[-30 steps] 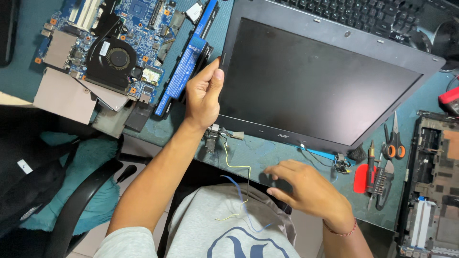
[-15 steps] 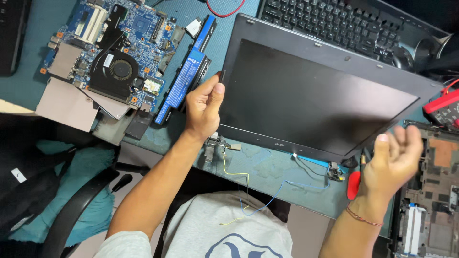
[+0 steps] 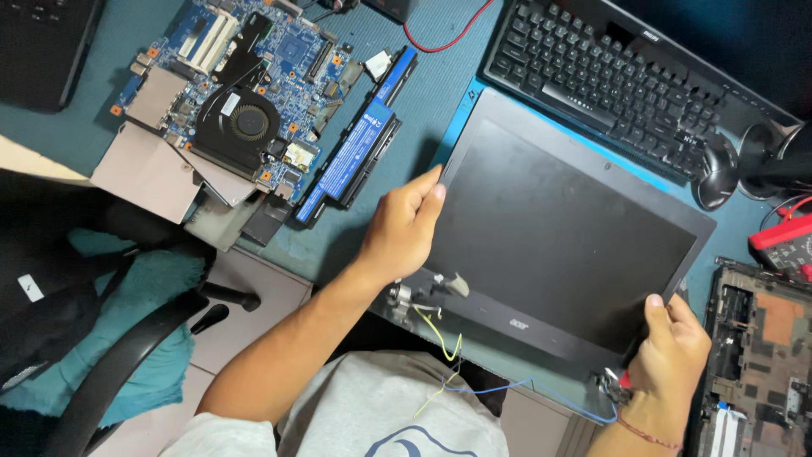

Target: The person handles a disassembled laptop, moving the screen and motherboard on a workbench. They use a utility knife to pry at the screen bezel and then use a screwdriver to remove screws from the laptop's frame.

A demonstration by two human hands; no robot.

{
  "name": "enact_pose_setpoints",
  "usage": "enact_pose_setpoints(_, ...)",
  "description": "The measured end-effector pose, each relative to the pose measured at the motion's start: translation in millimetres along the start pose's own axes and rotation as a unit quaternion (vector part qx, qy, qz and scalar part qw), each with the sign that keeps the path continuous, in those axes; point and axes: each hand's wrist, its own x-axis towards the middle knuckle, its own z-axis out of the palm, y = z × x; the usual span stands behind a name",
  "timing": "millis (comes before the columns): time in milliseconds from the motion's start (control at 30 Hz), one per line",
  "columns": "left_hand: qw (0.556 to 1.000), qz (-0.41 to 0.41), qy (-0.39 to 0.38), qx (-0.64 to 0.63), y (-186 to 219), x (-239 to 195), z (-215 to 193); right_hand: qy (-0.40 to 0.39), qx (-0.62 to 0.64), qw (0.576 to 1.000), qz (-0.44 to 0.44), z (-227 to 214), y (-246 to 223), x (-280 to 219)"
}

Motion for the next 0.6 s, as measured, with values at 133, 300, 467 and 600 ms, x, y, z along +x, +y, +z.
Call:
enact_pose_setpoints(133,0.999,-0.035,-0.024,0.004,-7,-33,-2,-0.008,-0.055,0.998,0.031,-22,1,-16)
enact_pose_setpoints(300,0.991,-0.135,-0.01,0.006,-15,-70,-10,-0.039,-0.012,0.991,0.13,-16,-24,-33)
enact_pose_setpoints(467,0.993,-0.117,0.012,0.004,-12,-73,-16,-0.07,-0.037,0.989,0.125,-8,-20,-32)
enact_pose_setpoints(600,0.998,-0.05,0.03,0.018,-11,-52,-18,-0.058,-0.041,0.991,0.111,1,-31,-23)
